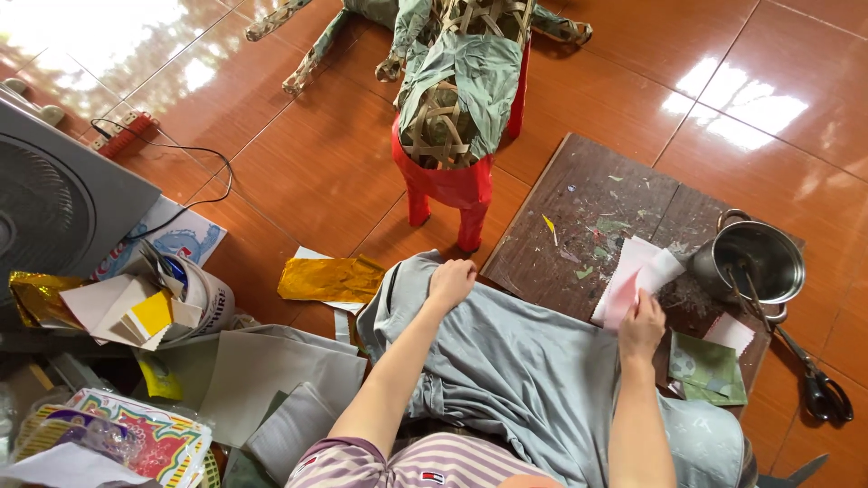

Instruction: Applying red paper and glue to a bamboo frame to create a horse-shaped lantern.

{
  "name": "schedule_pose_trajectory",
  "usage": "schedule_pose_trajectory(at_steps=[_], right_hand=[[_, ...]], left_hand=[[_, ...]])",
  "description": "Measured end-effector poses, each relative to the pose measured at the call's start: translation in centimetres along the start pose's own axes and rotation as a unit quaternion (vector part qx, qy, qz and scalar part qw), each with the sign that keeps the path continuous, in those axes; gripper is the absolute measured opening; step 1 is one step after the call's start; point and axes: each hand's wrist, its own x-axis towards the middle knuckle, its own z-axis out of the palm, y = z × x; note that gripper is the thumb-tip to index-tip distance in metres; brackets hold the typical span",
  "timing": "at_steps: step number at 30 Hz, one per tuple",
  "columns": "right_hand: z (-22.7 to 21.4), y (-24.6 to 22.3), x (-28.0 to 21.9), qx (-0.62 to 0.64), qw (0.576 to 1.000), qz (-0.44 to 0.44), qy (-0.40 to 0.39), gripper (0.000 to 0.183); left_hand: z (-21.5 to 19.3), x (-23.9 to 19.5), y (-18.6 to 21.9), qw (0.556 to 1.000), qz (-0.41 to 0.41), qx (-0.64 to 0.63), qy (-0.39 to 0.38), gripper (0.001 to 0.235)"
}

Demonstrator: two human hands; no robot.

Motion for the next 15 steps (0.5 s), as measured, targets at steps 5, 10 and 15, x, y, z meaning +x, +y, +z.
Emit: schedule_pose_trajectory(at_steps=[5,10,15], right_hand=[[-2.0,-7.2,1.2,0.048,0.979,-0.185,0.063,0.034],[2.9,-13.6,-3.2,0.066,0.964,-0.258,-0.009,0.032],[3.5,-16.6,-7.6,0.01,0.969,-0.228,-0.099,0.036]], left_hand=[[6.0,4.0,-1.6,0.888,-0.064,-0.421,-0.176,0.035],[12.8,2.7,1.6,0.667,-0.204,-0.662,-0.275,0.04],[15.4,2.2,1.5,0.516,-0.269,-0.755,-0.302,0.044]])
